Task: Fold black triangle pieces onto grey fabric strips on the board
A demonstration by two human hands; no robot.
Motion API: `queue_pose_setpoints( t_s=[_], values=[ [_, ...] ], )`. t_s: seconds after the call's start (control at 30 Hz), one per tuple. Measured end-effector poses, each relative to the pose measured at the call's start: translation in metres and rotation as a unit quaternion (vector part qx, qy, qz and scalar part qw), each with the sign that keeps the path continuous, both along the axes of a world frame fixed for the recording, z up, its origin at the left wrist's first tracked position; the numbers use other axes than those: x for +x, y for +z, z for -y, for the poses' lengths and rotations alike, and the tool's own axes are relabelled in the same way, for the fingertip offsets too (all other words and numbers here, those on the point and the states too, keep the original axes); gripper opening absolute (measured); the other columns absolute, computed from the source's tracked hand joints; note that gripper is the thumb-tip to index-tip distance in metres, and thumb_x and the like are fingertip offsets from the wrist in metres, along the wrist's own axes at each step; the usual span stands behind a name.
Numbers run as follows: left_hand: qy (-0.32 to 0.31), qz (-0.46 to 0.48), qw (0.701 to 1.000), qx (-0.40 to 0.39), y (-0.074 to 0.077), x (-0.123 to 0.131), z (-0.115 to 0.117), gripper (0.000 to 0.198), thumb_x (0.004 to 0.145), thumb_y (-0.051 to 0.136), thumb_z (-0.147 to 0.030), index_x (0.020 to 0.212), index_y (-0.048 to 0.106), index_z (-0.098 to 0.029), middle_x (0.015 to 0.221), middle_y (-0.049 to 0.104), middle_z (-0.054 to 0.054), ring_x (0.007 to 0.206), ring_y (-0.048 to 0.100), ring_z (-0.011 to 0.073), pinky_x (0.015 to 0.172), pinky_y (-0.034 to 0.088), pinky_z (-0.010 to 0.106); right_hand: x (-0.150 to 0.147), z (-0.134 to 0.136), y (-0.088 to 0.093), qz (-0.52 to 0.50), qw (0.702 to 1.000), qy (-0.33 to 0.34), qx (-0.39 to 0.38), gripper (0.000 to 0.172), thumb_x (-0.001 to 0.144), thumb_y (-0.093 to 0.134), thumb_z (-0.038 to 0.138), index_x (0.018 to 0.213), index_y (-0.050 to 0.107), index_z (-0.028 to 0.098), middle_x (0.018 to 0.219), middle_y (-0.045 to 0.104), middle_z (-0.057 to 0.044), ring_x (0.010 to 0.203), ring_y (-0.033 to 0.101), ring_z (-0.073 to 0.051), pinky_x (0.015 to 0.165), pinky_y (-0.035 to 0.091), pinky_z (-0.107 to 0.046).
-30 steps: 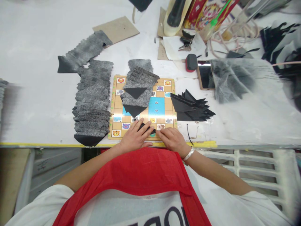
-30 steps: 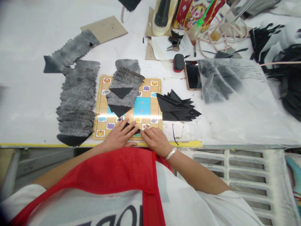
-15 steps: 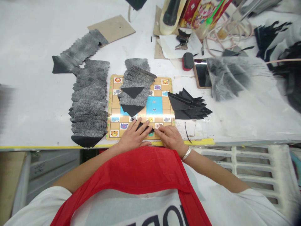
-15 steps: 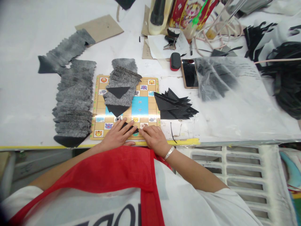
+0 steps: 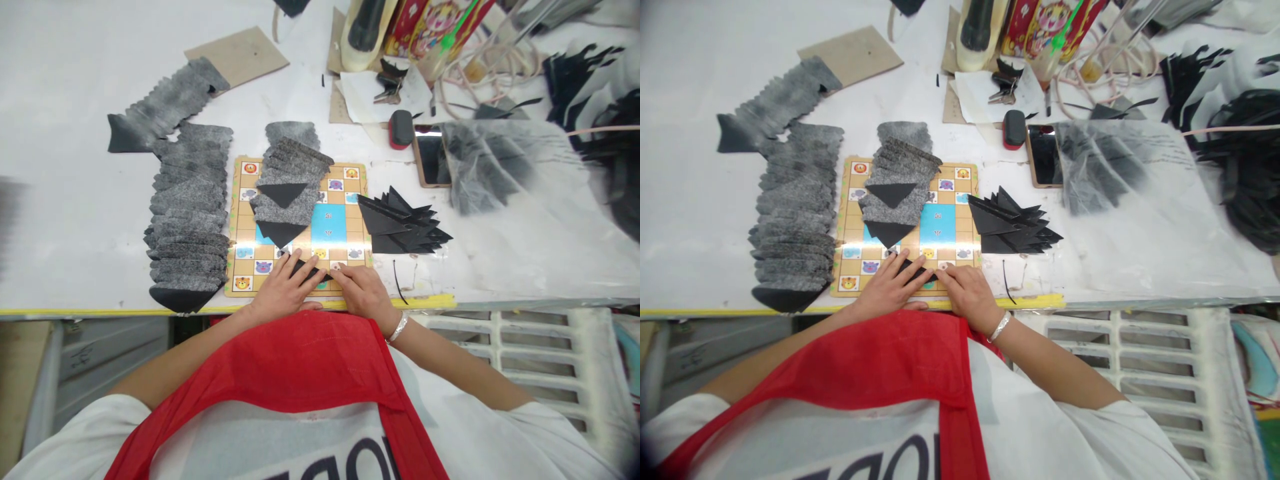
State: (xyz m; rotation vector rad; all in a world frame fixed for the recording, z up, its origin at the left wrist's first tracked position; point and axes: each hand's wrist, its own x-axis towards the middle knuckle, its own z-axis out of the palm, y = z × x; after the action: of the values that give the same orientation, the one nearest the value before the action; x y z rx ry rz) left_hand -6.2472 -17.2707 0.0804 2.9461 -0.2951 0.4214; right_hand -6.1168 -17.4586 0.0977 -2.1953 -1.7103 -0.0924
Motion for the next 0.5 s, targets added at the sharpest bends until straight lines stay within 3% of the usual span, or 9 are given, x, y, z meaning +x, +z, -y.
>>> queue_pose_setpoints(
  t_s=[0.17, 0.33, 0.5],
  values=[
    [0.004, -0.027, 1.0, 0.001, 0.002, 0.0, -0.001, 0.065, 0.083, 0.044, -0.061, 0.132, 0.049, -0.018, 0.14, 0.042, 0.012, 0.132, 0.029, 0.0375, 0.105, 0.027, 0.051, -0.007, -0.001, 0.004, 0.061, 0.996, 0.038, -0.054, 0.032, 0.09, 0.049, 0.018, 0.12, 0.056, 0.011, 0.108, 0.062, -0.013, 0.101, 0.052, -0.023, 0.082, 0.04, -0.037],
    [0.034, -0.06, 0.997, 0.014, 0.005, -0.004, -0.006, 0.077, 0.084, 0.038, -0.064, 0.137, 0.041, -0.008, 0.144, 0.036, 0.015, 0.133, 0.031, 0.0321, 0.107, 0.024, 0.049, -0.009, 0.0, 0.011, 0.12, 0.989, 0.051, -0.07, 0.03, 0.09, 0.049, 0.017, 0.117, 0.058, 0.011, 0.112, 0.061, -0.012, 0.103, 0.049, -0.024, 0.082, 0.037, -0.036],
    [0.044, -0.085, 0.995, 0.007, 0.01, -0.006, -0.007, 0.081, 0.081, 0.041, -0.067, 0.14, 0.035, -0.011, 0.147, 0.031, 0.014, 0.135, 0.027, 0.0323, 0.109, 0.02, 0.052, -0.011, -0.006, 0.012, 0.092, 0.991, 0.027, -0.089, 0.035, 0.088, 0.052, 0.024, 0.121, 0.056, 0.012, 0.111, 0.06, -0.013, 0.1, 0.049, -0.024, 0.082, 0.037, -0.037]
  ],
)
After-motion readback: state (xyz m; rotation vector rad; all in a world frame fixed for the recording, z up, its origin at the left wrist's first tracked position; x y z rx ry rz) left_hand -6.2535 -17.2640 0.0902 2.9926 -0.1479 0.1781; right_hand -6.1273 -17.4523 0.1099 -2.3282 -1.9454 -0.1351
